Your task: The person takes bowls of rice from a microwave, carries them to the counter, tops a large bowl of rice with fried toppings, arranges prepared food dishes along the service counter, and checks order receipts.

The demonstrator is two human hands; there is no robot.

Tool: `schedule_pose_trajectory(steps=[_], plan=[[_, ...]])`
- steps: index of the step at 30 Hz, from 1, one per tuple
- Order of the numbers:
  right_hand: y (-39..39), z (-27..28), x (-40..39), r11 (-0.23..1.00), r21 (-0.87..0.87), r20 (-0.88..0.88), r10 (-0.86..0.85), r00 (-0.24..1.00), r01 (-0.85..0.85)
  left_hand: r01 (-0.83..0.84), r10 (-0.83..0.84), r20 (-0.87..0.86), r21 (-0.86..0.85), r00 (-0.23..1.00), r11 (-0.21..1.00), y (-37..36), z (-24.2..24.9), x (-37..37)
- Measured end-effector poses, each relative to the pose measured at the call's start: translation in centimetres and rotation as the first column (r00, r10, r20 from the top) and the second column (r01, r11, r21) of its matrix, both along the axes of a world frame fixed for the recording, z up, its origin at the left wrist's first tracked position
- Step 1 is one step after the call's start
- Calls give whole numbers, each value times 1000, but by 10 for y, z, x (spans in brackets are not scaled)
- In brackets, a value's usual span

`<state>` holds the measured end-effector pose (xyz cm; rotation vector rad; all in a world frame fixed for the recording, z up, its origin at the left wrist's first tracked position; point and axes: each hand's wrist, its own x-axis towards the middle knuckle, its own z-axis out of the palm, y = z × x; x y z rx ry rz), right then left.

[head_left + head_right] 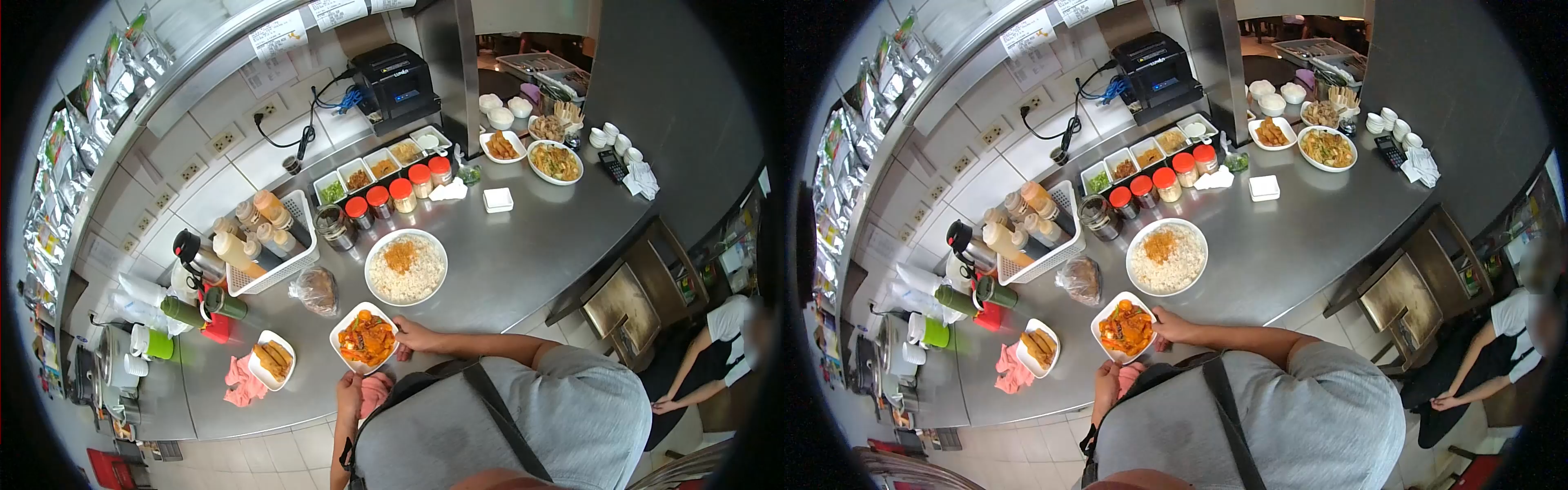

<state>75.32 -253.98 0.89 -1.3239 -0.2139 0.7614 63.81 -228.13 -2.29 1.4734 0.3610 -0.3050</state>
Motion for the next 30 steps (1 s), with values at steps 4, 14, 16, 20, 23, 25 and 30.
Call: schedule_pose_trajectory(steps=[4,14,16,20,23,25,30], plan=[[-15,18,-19,998,-37,-42,-44,998,43,110,-110,-32,17,993,994,-10,41,-12],[-89,61,-73,977,99,-106,-179,978,190,-21,-24,226,193,974,981,15,98,7],[-105,56,-79,957,105,-104,-258,960,269,-37,-205,237,734,950,678,-3,104,13],[-139,62,-91,885,43,-96,-458,884,464,53,-371,-61,998,927,-32,-43,80,15],[-171,48,-95,774,-3,-90,-630,771,633,-113,-444,92,993,891,-22,-42,54,26],[-194,47,-93,696,-29,-86,-717,692,717,-127,-467,90,991,880,-48,-44,50,29],[-253,41,-82,472,-45,-100,-879,466,880,-302,-389,302,951,870,62,-52,43,35]])
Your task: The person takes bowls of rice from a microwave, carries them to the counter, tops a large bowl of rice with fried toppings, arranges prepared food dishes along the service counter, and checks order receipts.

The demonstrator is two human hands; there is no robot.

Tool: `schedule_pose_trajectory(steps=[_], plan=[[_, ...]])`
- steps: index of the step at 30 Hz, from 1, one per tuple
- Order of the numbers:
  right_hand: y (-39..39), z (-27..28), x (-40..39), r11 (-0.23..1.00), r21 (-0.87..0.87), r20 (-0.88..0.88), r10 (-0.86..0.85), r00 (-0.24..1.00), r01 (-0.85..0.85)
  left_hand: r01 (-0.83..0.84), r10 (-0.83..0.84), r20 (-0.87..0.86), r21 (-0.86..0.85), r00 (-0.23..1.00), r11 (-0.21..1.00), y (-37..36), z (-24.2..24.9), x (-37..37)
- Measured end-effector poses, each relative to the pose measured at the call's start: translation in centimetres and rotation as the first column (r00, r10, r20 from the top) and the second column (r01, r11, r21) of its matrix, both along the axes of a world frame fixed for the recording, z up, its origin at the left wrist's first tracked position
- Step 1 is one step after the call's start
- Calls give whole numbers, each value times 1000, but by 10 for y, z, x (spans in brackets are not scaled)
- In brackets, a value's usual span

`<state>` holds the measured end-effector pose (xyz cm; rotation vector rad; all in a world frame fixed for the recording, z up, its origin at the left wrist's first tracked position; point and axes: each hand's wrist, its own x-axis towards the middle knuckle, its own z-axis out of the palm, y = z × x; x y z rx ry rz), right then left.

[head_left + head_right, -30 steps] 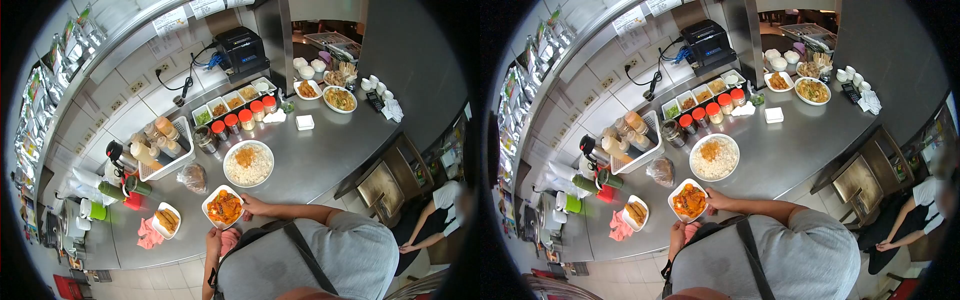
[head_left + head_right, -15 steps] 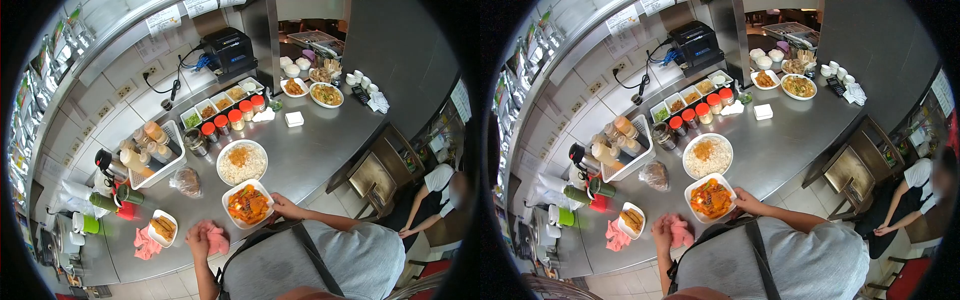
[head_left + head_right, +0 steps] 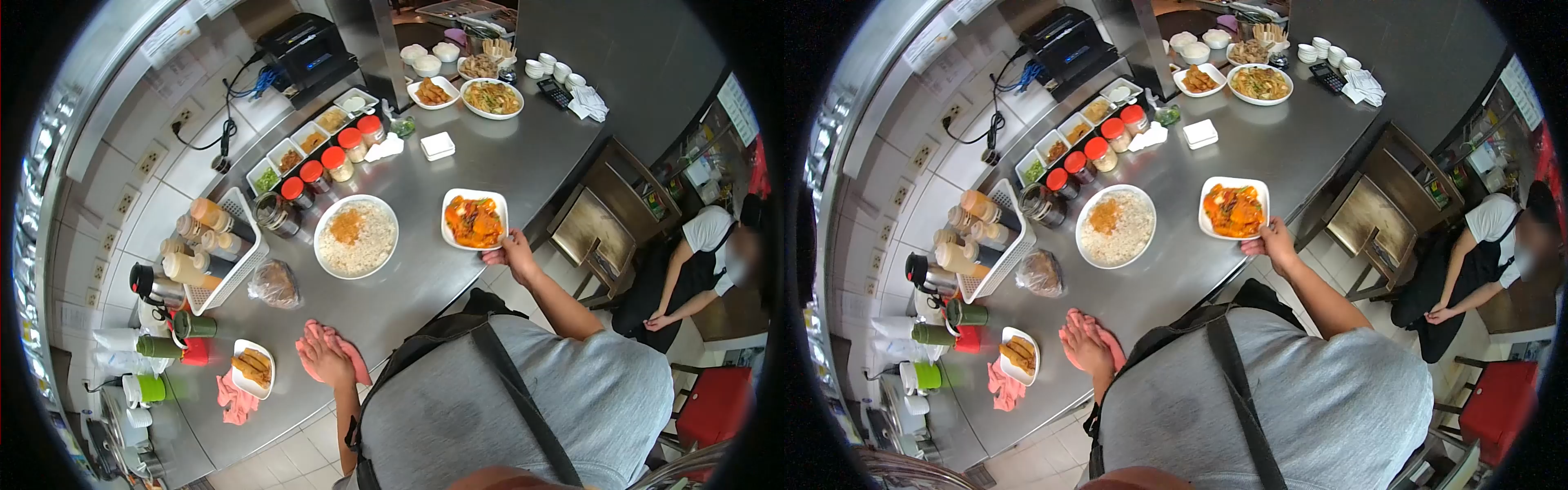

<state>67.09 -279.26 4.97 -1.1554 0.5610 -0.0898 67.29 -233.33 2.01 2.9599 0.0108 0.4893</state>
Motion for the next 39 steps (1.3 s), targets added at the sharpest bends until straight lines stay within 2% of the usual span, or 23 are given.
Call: schedule_pose_trajectory(steps=[1,3,4,9,11,12,13,15,19,21,22,25,27,31,33,35,37,39], plan=[[-13,-3,3,1000,1,-5,-2,1000,2,2,-2,-5,1,1000,1000,-4,4,2],[-41,-9,10,991,-7,16,-136,991,136,32,-6,99,-260,995,965,-11,13,2],[-53,-5,13,986,-9,16,-164,986,164,20,13,139,-238,990,971,-11,9,5],[-143,-13,49,974,-56,20,-217,976,218,-111,138,96,-242,986,964,-39,16,13],[-180,-12,62,969,-85,9,-231,973,231,-288,351,30,-507,936,812,-59,8,15],[-198,-13,67,969,-85,13,-230,973,230,-457,465,9,-167,885,874,-58,-9,14],[-217,-12,71,973,-83,4,-215,977,215,-471,478,4,-159,879,868,-73,-13,15],[-251,-12,80,960,-103,22,-259,966,260,-580,581,9,66,814,812,-96,-16,17],[-325,-6,105,934,-182,85,-298,951,309,-591,589,-56,-24,806,806,-132,-16,20],[-356,15,125,940,-180,104,-275,956,290,-607,607,43,-5,794,795,-146,-17,23],[-373,24,139,940,-211,116,-248,962,268,-620,618,57,49,785,783,-156,-11,24],[-406,59,196,915,-306,147,-226,963,261,-649,644,86,34,760,760,-160,-16,25],[-429,72,245,931,-314,177,-134,975,185,-669,667,58,83,743,738,-173,-2,31],[-427,115,349,962,-272,237,33,971,33,-666,666,8,30,746,746,-173,5,35],[-438,106,422,971,-230,201,110,973,-62,-640,634,89,89,768,763,-171,0,35],[-443,100,492,964,-171,180,232,956,-202,-616,605,124,74,786,784,-166,-2,35],[-442,93,561,961,-145,150,258,954,-237,-596,602,116,-85,790,798,-164,-6,36],[-430,88,615,954,-118,118,290,950,-276,-641,641,106,-42,760,767,-168,0,39]])
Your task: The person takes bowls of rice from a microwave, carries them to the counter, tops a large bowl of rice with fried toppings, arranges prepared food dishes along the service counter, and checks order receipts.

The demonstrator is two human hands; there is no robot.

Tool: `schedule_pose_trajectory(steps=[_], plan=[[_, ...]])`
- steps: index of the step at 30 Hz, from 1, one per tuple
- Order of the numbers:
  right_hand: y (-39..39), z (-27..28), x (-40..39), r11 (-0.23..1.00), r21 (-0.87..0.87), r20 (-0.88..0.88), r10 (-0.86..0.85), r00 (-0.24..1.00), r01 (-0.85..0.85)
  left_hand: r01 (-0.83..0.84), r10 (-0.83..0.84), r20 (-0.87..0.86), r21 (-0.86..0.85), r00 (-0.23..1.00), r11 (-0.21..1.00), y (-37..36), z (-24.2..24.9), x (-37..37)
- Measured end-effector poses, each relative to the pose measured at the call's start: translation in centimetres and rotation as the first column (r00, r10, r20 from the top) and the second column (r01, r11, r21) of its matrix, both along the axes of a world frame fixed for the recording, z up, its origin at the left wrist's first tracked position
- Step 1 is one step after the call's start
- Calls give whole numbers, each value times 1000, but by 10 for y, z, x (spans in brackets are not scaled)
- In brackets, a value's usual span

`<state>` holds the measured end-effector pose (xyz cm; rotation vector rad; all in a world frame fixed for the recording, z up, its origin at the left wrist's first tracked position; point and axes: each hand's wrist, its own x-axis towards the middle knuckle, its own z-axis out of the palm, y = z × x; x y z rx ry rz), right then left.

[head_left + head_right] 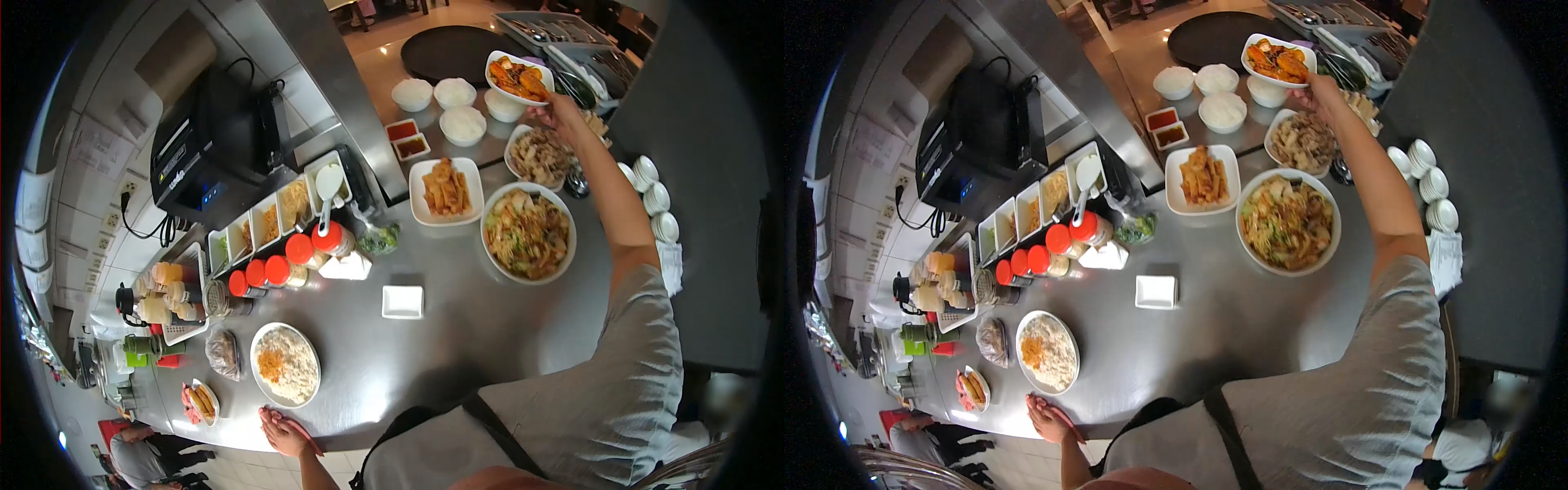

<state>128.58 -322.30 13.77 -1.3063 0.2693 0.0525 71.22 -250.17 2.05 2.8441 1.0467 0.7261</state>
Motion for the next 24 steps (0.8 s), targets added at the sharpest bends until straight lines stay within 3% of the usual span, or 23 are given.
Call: schedule_pose_trajectory(steps=[2,4,6,7,11,14,18,21,23,24], plan=[[16,-1,46,975,-171,6,-142,990,141,-47,46,-37,-8,998,999,2,-1,0],[10,-12,101,976,-173,-11,-139,990,134,-74,74,-28,-9,997,997,3,-3,0],[8,-19,137,948,-245,-129,-241,962,205,-121,121,-57,-3,991,993,2,-4,0],[8,-20,148,950,-199,-164,-274,948,240,-131,129,-71,-22,989,991,-2,0,3],[-8,-41,200,931,-323,-182,-237,954,170,-180,183,6,-128,983,975,3,-7,1],[-12,-57,228,931,-352,-319,-221,922,102,-165,164,-16,-130,986,978,-7,0,3],[-7,-76,251,951,-291,-348,-205,915,102,-287,274,-127,-93,953,954,-16,6,11],[-6,-85,261,915,-402,-333,-189,924,42,-319,312,-90,-65,946,946,-5,-8,4],[-13,-94,270,651,-759,-218,-239,946,-10,-375,368,-86,-92,926,922,-16,-6,15],[-12,-90,262,649,-761,-227,-242,943,-16,-421,413,-88,-113,906,900,-18,0,17]])
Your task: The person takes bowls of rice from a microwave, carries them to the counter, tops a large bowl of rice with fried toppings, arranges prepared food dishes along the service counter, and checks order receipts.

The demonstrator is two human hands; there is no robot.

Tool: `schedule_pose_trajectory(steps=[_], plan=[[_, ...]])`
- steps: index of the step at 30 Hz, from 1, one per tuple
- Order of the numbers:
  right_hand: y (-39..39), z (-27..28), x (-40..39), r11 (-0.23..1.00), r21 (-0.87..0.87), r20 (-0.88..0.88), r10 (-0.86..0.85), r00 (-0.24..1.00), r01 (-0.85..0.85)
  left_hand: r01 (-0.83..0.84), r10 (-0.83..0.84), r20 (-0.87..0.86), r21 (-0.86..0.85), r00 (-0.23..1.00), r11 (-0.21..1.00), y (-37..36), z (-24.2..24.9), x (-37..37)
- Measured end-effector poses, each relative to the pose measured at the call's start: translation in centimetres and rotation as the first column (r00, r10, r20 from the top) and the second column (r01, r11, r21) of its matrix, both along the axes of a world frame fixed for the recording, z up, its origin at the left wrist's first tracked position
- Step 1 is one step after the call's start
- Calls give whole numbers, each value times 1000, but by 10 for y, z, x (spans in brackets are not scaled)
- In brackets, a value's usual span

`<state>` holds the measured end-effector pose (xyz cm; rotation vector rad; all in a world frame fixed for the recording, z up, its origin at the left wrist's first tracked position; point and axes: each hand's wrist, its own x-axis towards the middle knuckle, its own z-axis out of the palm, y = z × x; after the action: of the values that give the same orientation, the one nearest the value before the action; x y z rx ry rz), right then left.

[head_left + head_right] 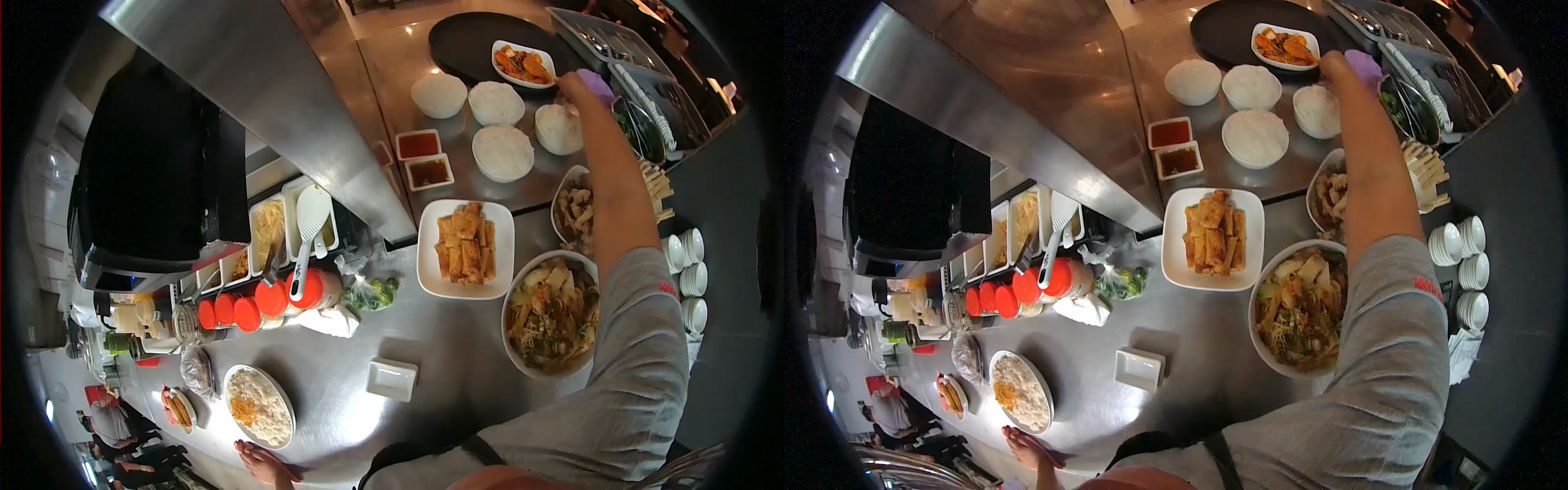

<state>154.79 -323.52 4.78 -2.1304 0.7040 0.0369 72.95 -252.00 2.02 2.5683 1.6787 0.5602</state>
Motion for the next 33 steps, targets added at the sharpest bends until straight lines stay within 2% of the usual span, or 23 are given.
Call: schedule_pose_trajectory(steps=[2,3,4,6,7,8,10,12,14,15,16,17,18,19,20,22,23,27,30,33], plan=[[2,28,-27,934,-277,13,241,971,-228,18,-17,40,-24,999,1000,9,-9,-6],[2,39,-37,939,-257,26,241,970,-226,32,-28,87,-47,996,998,15,-10,-12],[-1,46,-45,946,-237,34,238,971,-223,12,-4,-131,61,991,998,9,-6,-8],[-10,57,-67,813,-444,212,504,837,-377,-9,18,-164,60,986,998,-2,3,0],[-48,35,-47,809,-413,238,538,808,-418,40,-33,-127,54,991,998,17,-10,-15],[-44,38,-68,806,-415,227,541,810,-422,2,6,-132,58,991,998,11,-8,-12],[-13,60,-140,634,-547,251,747,615,-547,25,-17,-127,65,992,998,7,-4,-11],[40,110,-230,653,-313,61,738,672,-690,16,-5,-136,77,991,997,9,-5,-14],[59,99,-257,615,-69,-86,781,619,-786,14,-4,-114,82,993,997,12,-7,-16],[72,90,-272,700,183,-10,703,711,-690,9,-1,-105,82,994,997,10,-6,-16],[85,79,-281,710,431,38,602,797,-557,7,3,-126,84,992,996,7,-4,-15],[95,68,-278,705,426,53,606,794,-566,5,8,-145,88,989,996,7,-3,-14],[106,56,-274,700,626,30,421,906,-345,-2,14,-129,93,991,996,11,-5,-17],[113,47,-268,610,785,-45,231,972,-109,16,-1,-142,101,990,995,14,-9,-20],[118,40,-261,607,786,-33,235,971,-120,35,-17,-158,108,987,994,18,-12,-22],[129,36,-252,376,907,140,161,977,-192,36,-19,-150,116,989,993,16,-9,-20],[135,32,-246,394,901,151,105,983,-181,42,-23,-151,118,988,992,15,-9,-19],[157,22,-220,411,894,148,111,983,-181,-8,31,-188,124,982,992,7,-3,-15],[180,16,-197,386,908,163,26,986,-160,-30,48,-194,97,980,995,7,-2,-13],[206,19,-186,413,903,153,-48,987,-120,-13,30,-184,89,982,996,9,-2,-15]])
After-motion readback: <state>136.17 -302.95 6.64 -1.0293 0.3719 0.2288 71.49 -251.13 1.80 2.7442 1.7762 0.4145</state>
